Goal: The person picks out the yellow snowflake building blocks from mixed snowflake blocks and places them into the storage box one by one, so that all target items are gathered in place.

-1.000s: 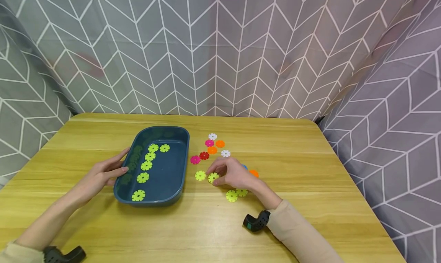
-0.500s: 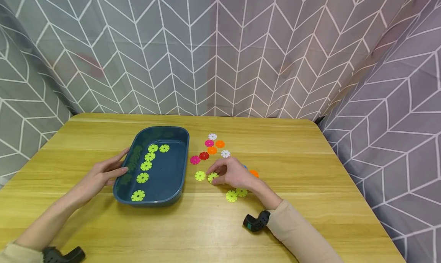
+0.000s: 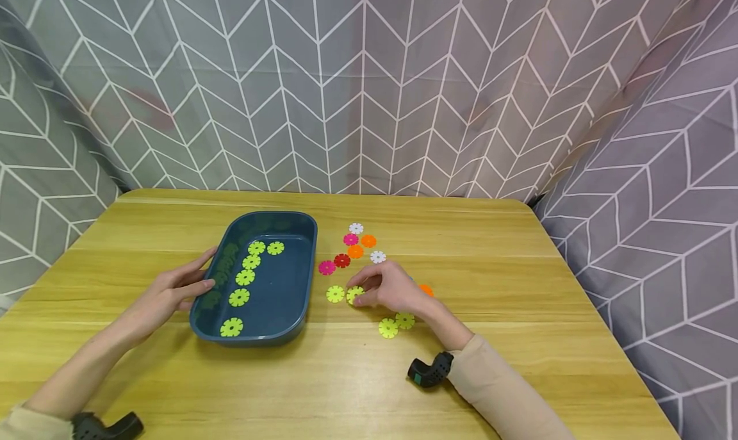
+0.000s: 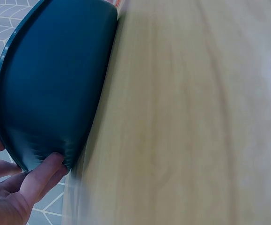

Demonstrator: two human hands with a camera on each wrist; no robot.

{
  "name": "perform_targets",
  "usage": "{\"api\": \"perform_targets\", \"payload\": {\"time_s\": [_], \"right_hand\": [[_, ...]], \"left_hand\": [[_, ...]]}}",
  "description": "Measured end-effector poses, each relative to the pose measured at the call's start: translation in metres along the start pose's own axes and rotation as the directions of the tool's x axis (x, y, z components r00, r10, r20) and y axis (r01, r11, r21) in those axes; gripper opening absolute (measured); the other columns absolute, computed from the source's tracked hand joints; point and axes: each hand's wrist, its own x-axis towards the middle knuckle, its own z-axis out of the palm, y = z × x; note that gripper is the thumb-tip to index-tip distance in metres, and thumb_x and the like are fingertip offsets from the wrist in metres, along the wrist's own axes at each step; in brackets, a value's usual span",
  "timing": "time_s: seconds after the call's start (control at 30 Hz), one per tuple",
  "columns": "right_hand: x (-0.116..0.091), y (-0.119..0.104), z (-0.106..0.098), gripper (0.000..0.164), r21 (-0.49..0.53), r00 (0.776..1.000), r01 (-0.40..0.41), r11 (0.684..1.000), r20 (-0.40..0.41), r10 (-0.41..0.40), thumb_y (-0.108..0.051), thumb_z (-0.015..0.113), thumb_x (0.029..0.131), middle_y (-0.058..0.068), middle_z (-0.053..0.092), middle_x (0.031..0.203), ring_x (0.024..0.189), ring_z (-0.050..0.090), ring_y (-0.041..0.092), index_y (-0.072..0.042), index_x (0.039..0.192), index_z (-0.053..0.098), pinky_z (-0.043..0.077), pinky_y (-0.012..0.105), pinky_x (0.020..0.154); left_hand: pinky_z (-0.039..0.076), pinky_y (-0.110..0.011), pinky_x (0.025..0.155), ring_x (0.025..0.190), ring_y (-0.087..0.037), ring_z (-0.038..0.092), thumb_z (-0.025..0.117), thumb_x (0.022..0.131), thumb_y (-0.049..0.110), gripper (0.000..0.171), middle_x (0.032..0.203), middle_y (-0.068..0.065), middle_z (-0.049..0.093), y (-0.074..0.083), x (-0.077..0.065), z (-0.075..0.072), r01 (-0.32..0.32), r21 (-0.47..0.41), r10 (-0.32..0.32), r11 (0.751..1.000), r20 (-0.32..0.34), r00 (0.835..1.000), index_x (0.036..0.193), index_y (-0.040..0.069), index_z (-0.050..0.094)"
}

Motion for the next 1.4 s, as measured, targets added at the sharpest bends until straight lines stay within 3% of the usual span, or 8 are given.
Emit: {"api": "perform_targets", "payload": {"time_s": [0.3, 0.67, 1.03, 1.4], "right_hand": [[0.003, 0.001, -0.004, 0.027, 0.077, 0.998, -0.053, 0.996, 0.030, 0.051, -0.006, 0.077, 0.086, 0.009, 0.073, 0.109, 0.087, 0.070, 0.020, -0.006, 0.113, 0.075, 0.058, 0.029, 0.076], [0.007, -0.002, -0.011, 0.037, 0.136, 0.993, -0.100, 0.986, 0.068, 0.092, -0.001, 0.075, 0.084, 0.010, 0.069, 0.125, 0.097, 0.061, 0.022, -0.006, 0.121, 0.073, 0.055, 0.029, 0.083], [0.013, -0.006, -0.015, 0.040, 0.111, 0.993, -0.101, 0.989, 0.076, 0.093, -0.003, 0.076, 0.085, 0.008, 0.069, 0.122, 0.099, 0.061, 0.023, -0.005, 0.125, 0.070, 0.056, 0.030, 0.085], [0.023, -0.017, -0.017, 0.038, 0.096, 0.992, -0.122, 0.988, 0.045, 0.118, -0.010, 0.079, 0.084, 0.005, 0.071, 0.118, 0.100, 0.062, 0.022, -0.011, 0.121, 0.073, 0.056, 0.032, 0.084]], "left_hand": [[0.057, -0.038, 0.090, 0.137, -0.048, 0.041, 0.049, 0.106, 0.023, 0.067, 0.157, -0.034, 0.026, 0.001, 0.000, 0.000, -0.007, -0.020, 0.007, 1.000, 0.002, 1.000, 0.161, 0.015, 0.012], [0.055, -0.045, 0.094, 0.140, -0.047, 0.037, 0.049, 0.106, 0.024, 0.067, 0.157, -0.033, 0.027, 0.002, -0.001, 0.000, 0.008, 0.026, -0.008, 1.000, -0.003, 1.000, 0.162, 0.016, 0.012], [0.058, -0.035, 0.090, 0.138, -0.047, 0.042, 0.048, 0.106, 0.023, 0.066, 0.157, -0.033, 0.028, -0.001, -0.001, 0.000, -0.003, -0.005, 0.003, 1.000, -0.004, 1.000, 0.162, 0.015, 0.013], [0.057, -0.039, 0.091, 0.139, -0.047, 0.039, 0.049, 0.106, 0.023, 0.067, 0.157, -0.033, 0.026, 0.000, -0.001, 0.000, 0.001, -0.005, -0.001, 1.000, -0.005, 1.000, 0.162, 0.016, 0.012]]}}
